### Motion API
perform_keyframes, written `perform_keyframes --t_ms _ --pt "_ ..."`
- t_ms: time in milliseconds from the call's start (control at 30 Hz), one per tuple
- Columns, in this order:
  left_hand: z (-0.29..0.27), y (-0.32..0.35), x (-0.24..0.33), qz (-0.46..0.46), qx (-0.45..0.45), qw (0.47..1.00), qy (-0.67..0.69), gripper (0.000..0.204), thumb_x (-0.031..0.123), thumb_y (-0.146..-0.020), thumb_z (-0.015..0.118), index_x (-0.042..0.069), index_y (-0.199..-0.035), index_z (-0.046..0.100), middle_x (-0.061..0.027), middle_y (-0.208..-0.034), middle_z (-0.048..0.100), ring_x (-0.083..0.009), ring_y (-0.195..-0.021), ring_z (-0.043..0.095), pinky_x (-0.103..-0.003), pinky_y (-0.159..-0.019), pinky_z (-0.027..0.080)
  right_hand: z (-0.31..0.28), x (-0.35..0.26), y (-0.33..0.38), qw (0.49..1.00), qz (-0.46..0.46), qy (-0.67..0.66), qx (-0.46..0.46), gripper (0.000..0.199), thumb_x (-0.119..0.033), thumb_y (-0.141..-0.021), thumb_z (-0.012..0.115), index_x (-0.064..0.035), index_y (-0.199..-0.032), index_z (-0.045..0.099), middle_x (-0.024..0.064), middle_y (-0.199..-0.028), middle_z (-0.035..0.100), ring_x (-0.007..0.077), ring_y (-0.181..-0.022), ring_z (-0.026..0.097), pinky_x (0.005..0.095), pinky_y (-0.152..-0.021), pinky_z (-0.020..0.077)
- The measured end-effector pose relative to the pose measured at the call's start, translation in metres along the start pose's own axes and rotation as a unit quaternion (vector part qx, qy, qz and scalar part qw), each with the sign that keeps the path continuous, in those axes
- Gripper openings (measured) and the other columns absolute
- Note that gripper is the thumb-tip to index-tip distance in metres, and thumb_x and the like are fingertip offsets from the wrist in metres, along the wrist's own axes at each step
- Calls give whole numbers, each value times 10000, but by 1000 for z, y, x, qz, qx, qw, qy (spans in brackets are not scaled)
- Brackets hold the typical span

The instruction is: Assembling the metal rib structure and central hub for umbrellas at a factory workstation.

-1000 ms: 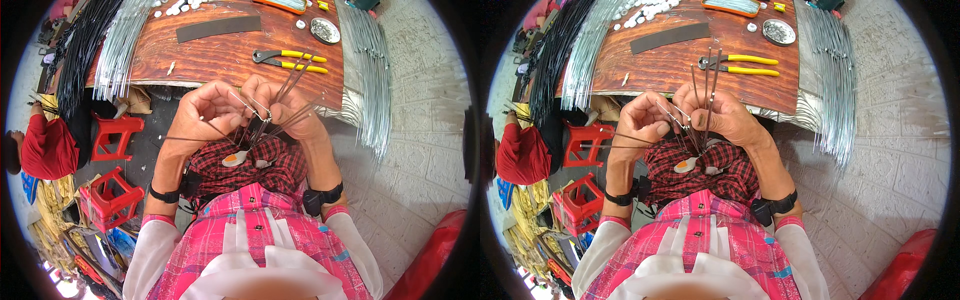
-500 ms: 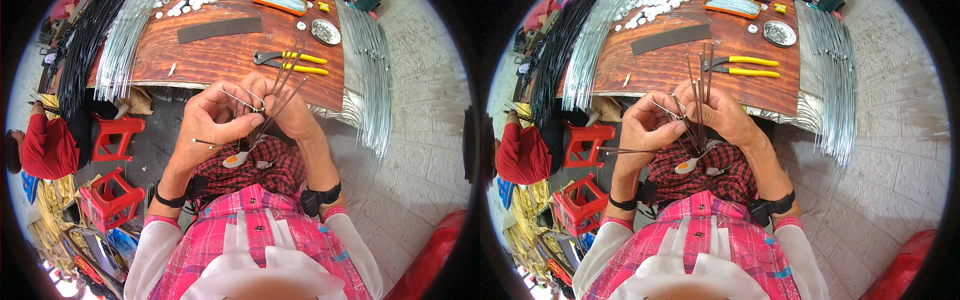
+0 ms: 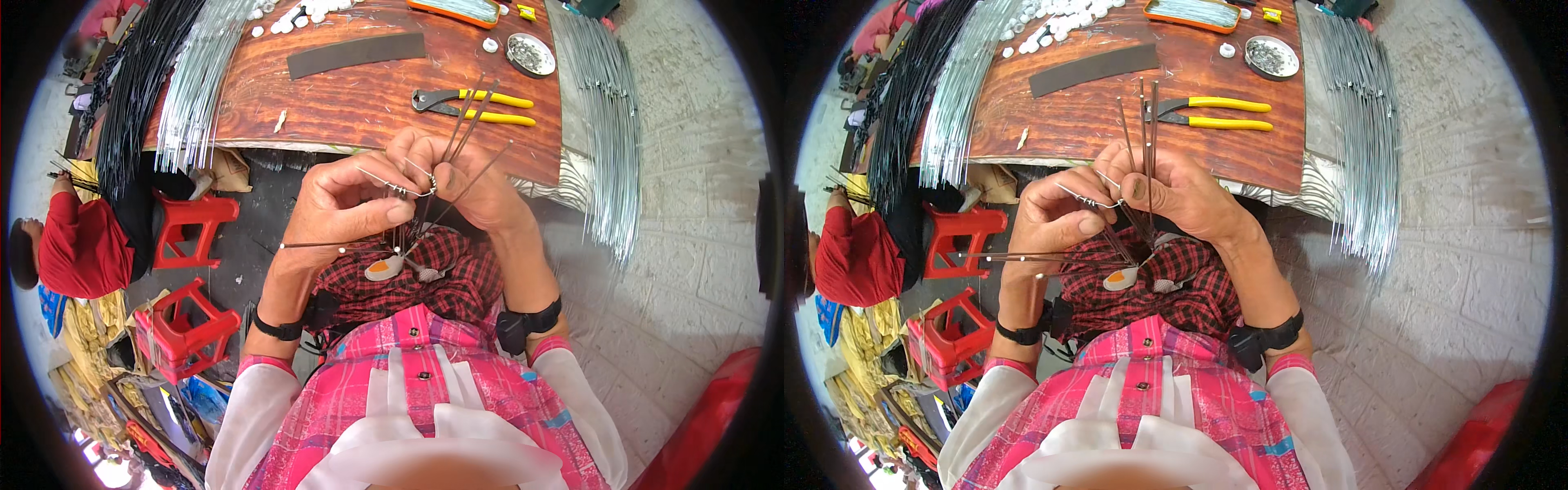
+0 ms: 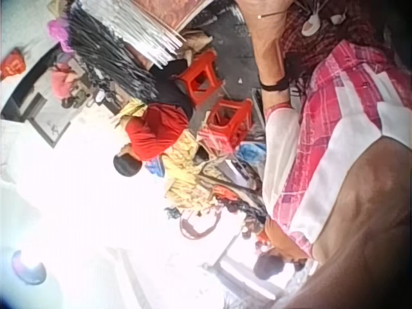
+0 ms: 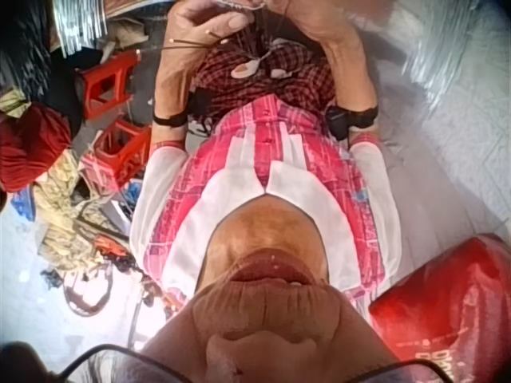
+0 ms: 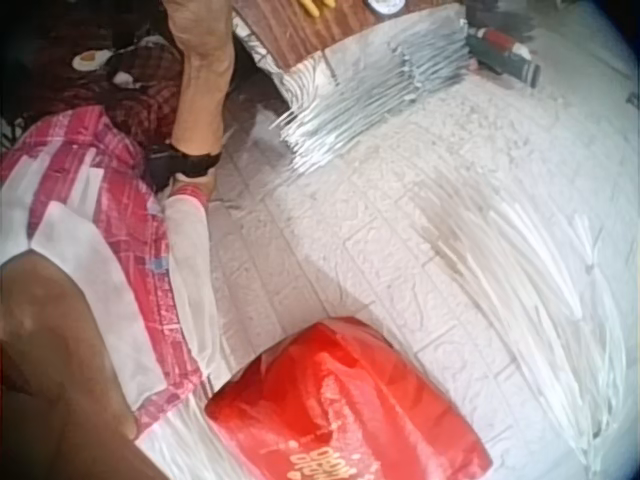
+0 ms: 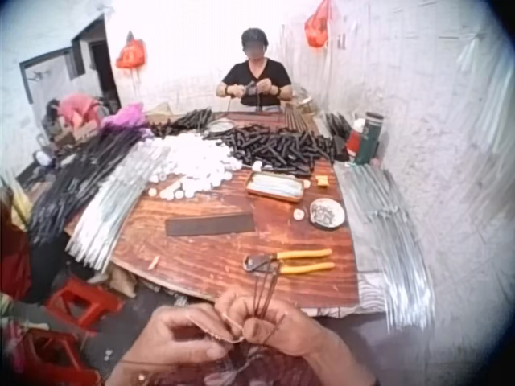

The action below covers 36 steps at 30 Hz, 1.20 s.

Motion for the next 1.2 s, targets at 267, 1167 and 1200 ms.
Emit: perform_keyframes --t_ms 267,1167,1200 --pt "-2 1 14 42 79 992 -86 64 6 -806 720 -1 -824 658 -36 -801 641 -93 -736 585 -236 -680 462 -2 6 -7 999 -22 -5 47 426 -463 -907 586 -40 -944 563 -3 -895 495 91 -770 466 250 -676 399" --pt "6 7 21 78 112 984 -113 120 -3 -790 729 -17 -902 690 -43 -851 631 -87 -733 595 -210 -638 457 -8 4 -7 986 164 -3 -14 299 -19 -686 818 -48 -807 546 22 -853 573 99 -754 568 238 -638 483" --pt "5 7 19 75 102 987 -103 127 1 -784 736 -13 -902 691 -40 -850 629 -80 -729 589 -208 -632 453 -9 7 -7 985 169 -18 -23 303 -30 -679 826 -47 -808 552 18 -849 572 99 -749 567 242 -635 485"
Point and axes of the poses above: each hand's wrist, its own y-axis away from the middle knuckle, its own z-axis out of the palm, x = y × z, the point moved 8 cm from there along -y, towards the middle knuckle
